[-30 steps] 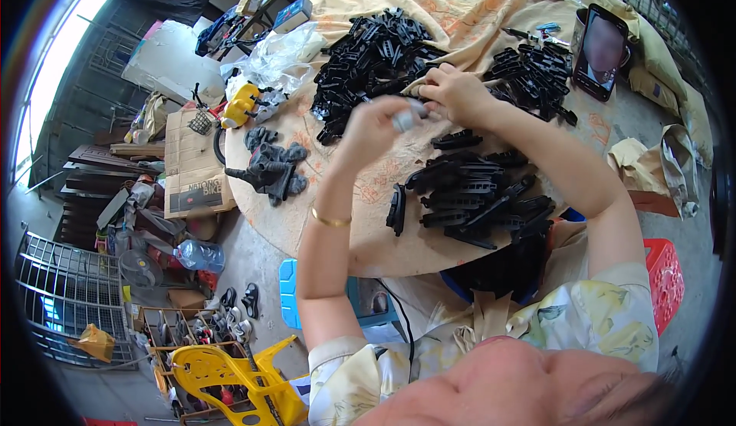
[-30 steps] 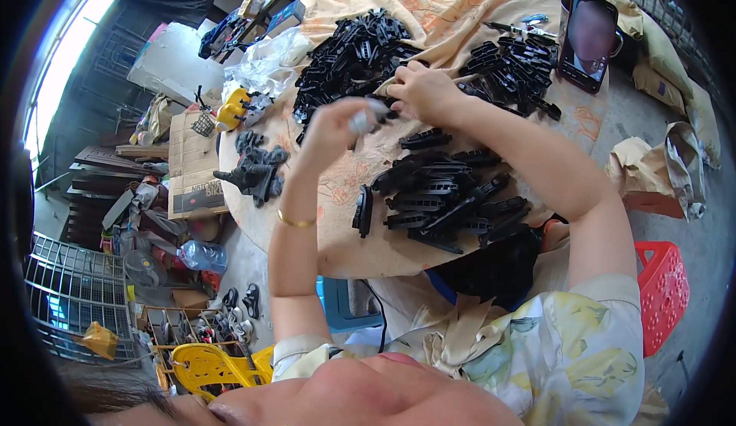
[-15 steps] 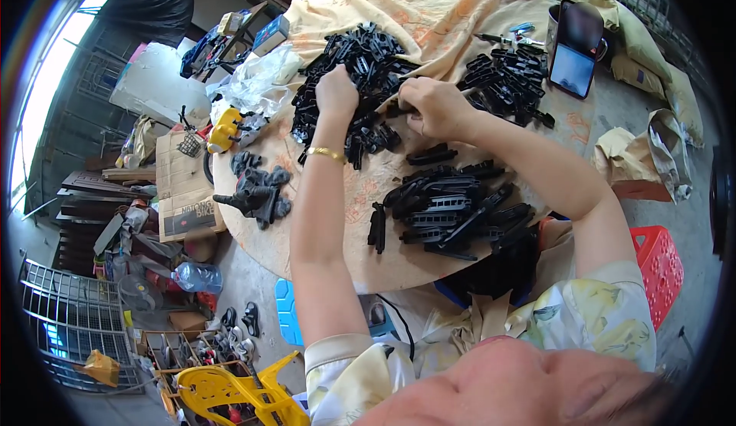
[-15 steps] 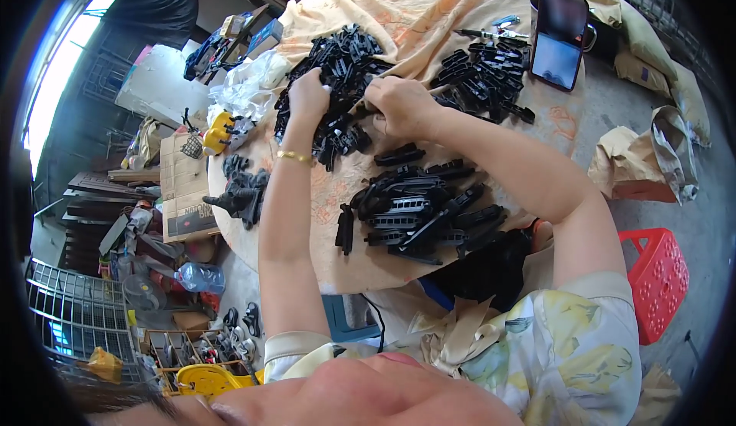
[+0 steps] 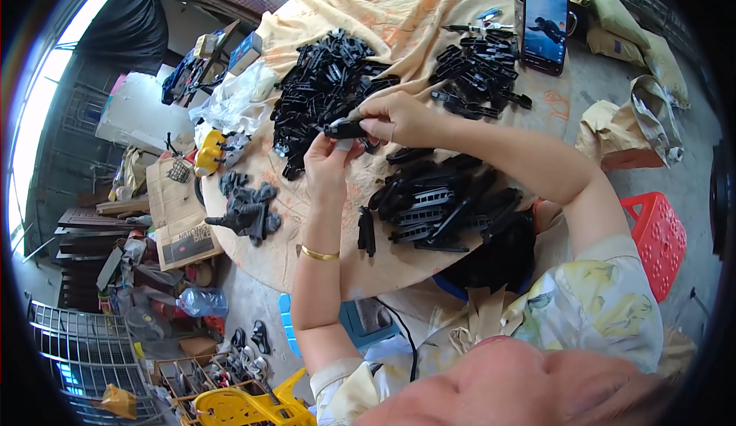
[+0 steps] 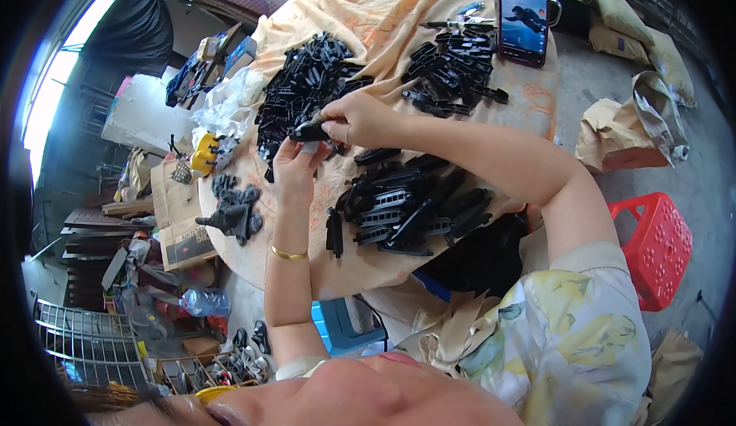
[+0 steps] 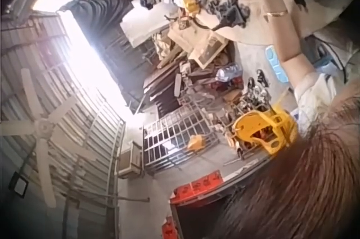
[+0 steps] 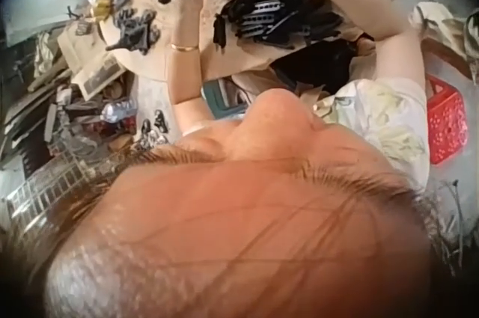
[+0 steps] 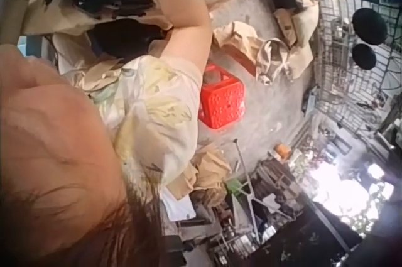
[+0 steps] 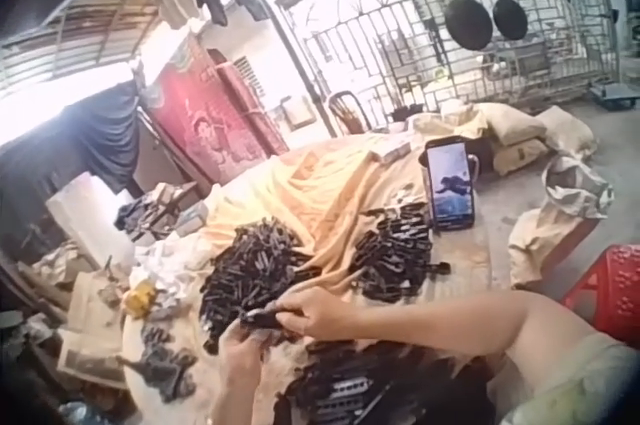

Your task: Inspecting and sorting small black plastic mechanical parts on a workbench.

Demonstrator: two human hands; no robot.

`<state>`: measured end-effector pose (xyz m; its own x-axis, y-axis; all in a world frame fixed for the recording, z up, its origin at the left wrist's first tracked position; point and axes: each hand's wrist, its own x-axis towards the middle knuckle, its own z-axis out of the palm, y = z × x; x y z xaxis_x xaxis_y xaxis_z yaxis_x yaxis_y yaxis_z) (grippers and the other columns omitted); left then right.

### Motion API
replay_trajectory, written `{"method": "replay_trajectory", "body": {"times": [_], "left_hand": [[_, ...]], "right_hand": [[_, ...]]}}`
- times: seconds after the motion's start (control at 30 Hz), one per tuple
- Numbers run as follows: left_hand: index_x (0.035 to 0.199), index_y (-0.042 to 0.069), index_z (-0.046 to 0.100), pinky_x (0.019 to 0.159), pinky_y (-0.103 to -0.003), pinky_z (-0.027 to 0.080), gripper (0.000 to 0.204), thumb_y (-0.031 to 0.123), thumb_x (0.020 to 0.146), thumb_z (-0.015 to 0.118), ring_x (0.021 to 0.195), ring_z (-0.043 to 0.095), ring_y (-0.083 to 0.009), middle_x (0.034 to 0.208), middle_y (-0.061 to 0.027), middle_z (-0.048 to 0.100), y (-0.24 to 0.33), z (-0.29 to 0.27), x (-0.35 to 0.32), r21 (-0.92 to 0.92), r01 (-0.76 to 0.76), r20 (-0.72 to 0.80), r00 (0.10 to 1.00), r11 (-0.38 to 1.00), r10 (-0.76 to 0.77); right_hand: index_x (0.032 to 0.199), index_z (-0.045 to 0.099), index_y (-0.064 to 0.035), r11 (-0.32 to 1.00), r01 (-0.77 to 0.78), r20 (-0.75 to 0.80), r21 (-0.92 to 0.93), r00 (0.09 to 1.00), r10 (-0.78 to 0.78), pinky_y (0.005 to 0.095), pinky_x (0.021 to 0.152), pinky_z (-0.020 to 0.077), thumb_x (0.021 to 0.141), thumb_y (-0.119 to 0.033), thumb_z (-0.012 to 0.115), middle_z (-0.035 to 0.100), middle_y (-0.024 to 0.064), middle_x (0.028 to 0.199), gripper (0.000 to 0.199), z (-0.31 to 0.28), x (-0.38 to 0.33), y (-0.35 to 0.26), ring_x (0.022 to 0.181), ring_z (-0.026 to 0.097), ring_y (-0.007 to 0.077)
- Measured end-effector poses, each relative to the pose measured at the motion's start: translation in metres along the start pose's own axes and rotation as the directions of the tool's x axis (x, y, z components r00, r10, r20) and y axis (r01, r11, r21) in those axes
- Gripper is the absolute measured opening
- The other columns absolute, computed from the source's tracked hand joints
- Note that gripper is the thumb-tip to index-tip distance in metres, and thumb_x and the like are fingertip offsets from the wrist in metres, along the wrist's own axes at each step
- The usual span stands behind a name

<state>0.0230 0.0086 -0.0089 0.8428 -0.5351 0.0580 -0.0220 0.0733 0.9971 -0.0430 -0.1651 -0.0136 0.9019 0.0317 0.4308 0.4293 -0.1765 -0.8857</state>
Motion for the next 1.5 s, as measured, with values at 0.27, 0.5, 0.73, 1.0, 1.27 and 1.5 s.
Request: {"method": "replay_trajectory", "body": {"times": [0.27, 0.5, 0.73, 1.0, 1.27, 1.5], "left_hand": [[0.115, -0.007, 0.051, 0.078, -0.022, 0.051, 0.034, 0.002, 0.084, 0.061, 0.086, 0.062, -0.0145, 0.097, -0.0108, 0.062, 0.013, 0.01, -0.013, -0.064, -0.037, 0.027, 0.999, 0.997, 0.039], [0.109, -0.007, 0.054, 0.073, -0.023, 0.053, 0.029, 0.002, 0.084, 0.062, 0.08, 0.063, -0.0137, 0.093, -0.0096, 0.063, 0.015, 0.006, -0.011, 0.045, -0.062, 0.022, 0.998, 0.997, 0.061], [0.108, -0.005, 0.055, 0.07, -0.022, 0.052, 0.025, 0.0, 0.084, 0.061, 0.079, 0.061, -0.0103, 0.09, -0.0067, 0.063, 0.02, 0.012, -0.018, 0.136, -0.257, 0.028, 0.966, 0.957, 0.256], [0.106, -0.003, 0.057, 0.069, -0.02, 0.05, 0.025, 0.001, 0.082, 0.064, 0.078, 0.058, -0.0058, 0.089, -0.0025, 0.062, 0.024, 0.012, -0.019, 0.178, -0.395, 0.05, 0.918, 0.901, 0.393], [0.108, -0.001, 0.061, 0.062, -0.02, 0.045, 0.035, 0.002, 0.075, 0.07, 0.068, 0.056, -0.0058, 0.078, -0.0078, 0.066, 0.027, 0.01, -0.022, 0.523, -0.374, 0.118, 0.922, 0.766, 0.369], [0.097, 0.001, 0.066, 0.056, -0.021, 0.045, 0.027, 0.002, 0.07, 0.072, 0.059, 0.056, -0.0072, 0.07, -0.0101, 0.065, 0.028, 0.007, -0.021, 0.572, -0.45, 0.134, 0.876, 0.686, 0.463]], "right_hand": [[0.084, 0.065, -0.0012, 0.905, 0.181, -0.047, -0.386, 0.976, -0.215, 0.0359, 0.064, 0.048, 0.075, -0.012, 0.061, 0.063, 0.0164, 0.073, 0.015, -0.002, -0.004, -0.014, 0.069, 0.062, 0.0308], [0.085, 0.064, -0.0025, 0.838, 0.3, -0.016, -0.456, 0.939, -0.344, 0.0386, 0.066, 0.0486, 0.078, -0.012, 0.061, 0.062, 0.0163, 0.071, 0.012, 0.0, -0.01, -0.017, 0.071, 0.062, 0.0323], [0.089, 0.062, -0.0034, 0.823, 0.321, -0.017, -0.469, 0.928, -0.372, 0.0396, 0.063, 0.0472, 0.079, -0.016, 0.063, 0.061, 0.0154, 0.071, 0.016, 0.002, -0.008, -0.02, 0.07, 0.061, 0.0327], [0.1, 0.058, 0.0009, 0.601, 0.414, -0.083, -0.684, 0.774, -0.628, 0.0331, 0.071, 0.0498, 0.073, -0.034, 0.074, 0.061, 0.0105, 0.079, 0.047, -0.013, 0.001, -0.026, 0.082, 0.062, 0.0288], [0.093, 0.058, 0.0005, 0.822, 0.266, 0.167, -0.503, 0.963, -0.209, 0.0306, 0.064, 0.0476, 0.077, -0.027, 0.071, 0.061, 0.0105, 0.075, 0.034, -0.021, -0.003, -0.027, 0.068, 0.061, 0.0236], [0.087, 0.058, 0.0004, 0.766, 0.342, 0.143, -0.545, 0.937, -0.318, 0.0338, 0.056, 0.0437, 0.075, -0.023, 0.072, 0.056, 0.0113, 0.068, 0.03, -0.017, -0.006, -0.031, 0.061, 0.057, 0.0261]]}}
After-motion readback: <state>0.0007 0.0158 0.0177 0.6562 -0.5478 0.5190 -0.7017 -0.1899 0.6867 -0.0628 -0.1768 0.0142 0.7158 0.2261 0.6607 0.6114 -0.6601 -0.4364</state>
